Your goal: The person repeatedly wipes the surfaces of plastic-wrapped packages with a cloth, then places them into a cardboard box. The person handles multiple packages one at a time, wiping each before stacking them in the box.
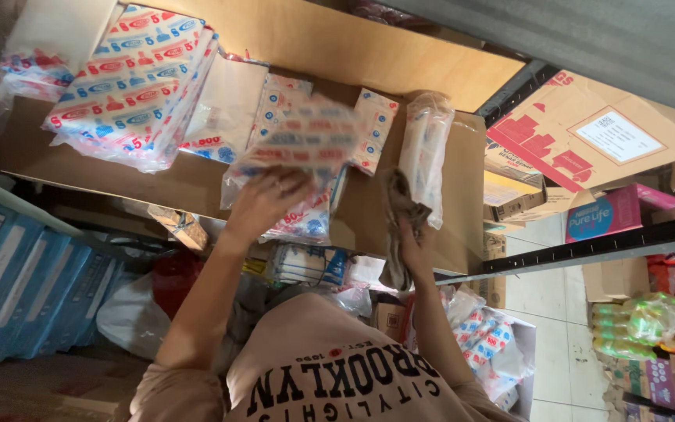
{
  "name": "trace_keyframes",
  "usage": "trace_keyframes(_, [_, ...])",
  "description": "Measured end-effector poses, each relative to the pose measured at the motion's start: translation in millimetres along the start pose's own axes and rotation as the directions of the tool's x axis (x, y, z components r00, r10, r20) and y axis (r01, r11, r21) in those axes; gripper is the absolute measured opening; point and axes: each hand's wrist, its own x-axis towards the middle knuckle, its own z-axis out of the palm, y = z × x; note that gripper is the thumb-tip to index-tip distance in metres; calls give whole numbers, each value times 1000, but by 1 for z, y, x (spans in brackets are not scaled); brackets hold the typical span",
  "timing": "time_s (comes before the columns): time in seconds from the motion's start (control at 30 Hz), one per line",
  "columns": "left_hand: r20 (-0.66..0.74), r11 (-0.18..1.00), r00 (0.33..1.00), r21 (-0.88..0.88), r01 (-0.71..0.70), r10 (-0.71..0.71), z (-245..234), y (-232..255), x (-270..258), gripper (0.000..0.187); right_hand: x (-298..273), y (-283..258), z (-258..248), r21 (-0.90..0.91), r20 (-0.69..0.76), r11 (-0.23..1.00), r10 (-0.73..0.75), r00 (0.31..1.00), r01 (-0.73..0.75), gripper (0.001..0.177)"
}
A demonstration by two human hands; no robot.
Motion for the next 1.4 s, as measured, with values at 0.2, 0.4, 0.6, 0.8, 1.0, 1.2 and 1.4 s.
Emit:
trace_keyframes(0.2, [198,999,980,-45,3,5,21,36,-72,40,29,-13,9,-67,-166,984,152,974,-165,32])
trace_keyframes(0.4, [-126,987,980,-73,145,-153,60,52,-139,30,28,-70,127,-608,411,760,55,910,228,28])
trace_keyframes(0.6, [-97,971,968,34,236,-232,68,64,-156,12,20,-134,188,-474,785,469,-158,599,745,27])
trace_keyframes(0.8, [-197,958,938,-38,284,-285,45,74,-134,16,118,-86,170,-432,515,837,-76,854,336,30])
trace_keyframes(1.0, [-161,931,917,-53,362,-366,42,81,-131,17,182,-7,156,-705,262,653,-120,958,275,34])
trace_keyframes(1.2, [-121,909,902,-103,403,-413,46,86,-139,24,169,-6,160,-673,307,643,-205,929,365,39])
trace_keyframes(1.4, [-155,897,887,-161,411,-434,52,91,-143,26,80,-63,170,-691,578,543,19,816,477,38])
